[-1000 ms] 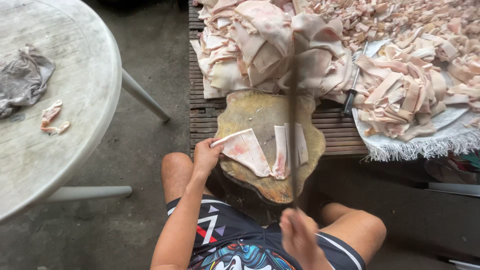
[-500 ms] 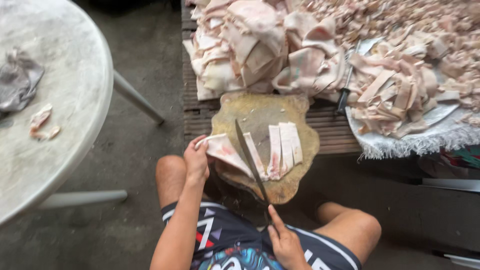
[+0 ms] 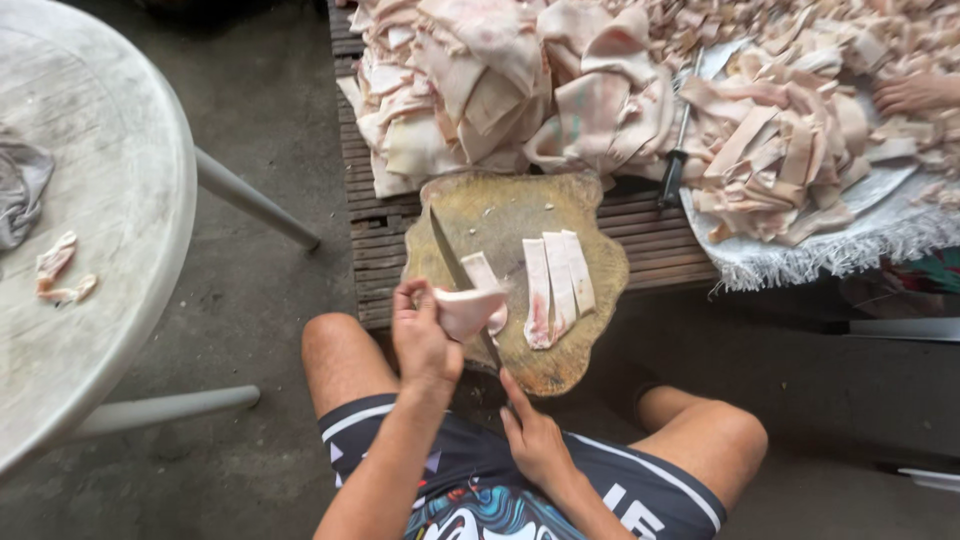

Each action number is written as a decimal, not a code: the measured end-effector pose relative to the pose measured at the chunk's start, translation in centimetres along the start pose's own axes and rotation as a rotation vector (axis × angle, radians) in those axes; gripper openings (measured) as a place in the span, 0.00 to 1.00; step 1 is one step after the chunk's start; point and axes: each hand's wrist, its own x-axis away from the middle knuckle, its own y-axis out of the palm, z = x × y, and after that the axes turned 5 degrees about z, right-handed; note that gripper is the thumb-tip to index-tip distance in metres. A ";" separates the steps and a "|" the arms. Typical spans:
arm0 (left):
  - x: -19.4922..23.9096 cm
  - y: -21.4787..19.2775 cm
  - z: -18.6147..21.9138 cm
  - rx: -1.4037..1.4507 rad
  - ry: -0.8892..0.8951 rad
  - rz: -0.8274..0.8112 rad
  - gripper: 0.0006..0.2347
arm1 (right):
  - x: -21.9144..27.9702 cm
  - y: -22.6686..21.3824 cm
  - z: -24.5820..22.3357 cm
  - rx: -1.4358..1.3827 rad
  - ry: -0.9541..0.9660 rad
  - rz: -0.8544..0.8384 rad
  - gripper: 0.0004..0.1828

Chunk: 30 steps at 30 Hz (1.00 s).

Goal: The person uses a large knife to slice pieces of animal skin into strips on a wooden cutting board.

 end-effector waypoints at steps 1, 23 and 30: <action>0.8 0.4 0.2 0.002 -0.008 0.016 0.04 | -0.7 0.2 -0.3 0.009 0.058 -0.023 0.36; -0.7 11.0 3.8 -1.496 -0.145 -0.493 0.26 | -0.8 -7.7 1.8 -0.337 0.244 0.107 0.36; 2.0 1.0 -0.1 -1.962 0.346 -0.518 0.22 | 0.8 -8.0 0.8 -0.158 0.141 0.162 0.34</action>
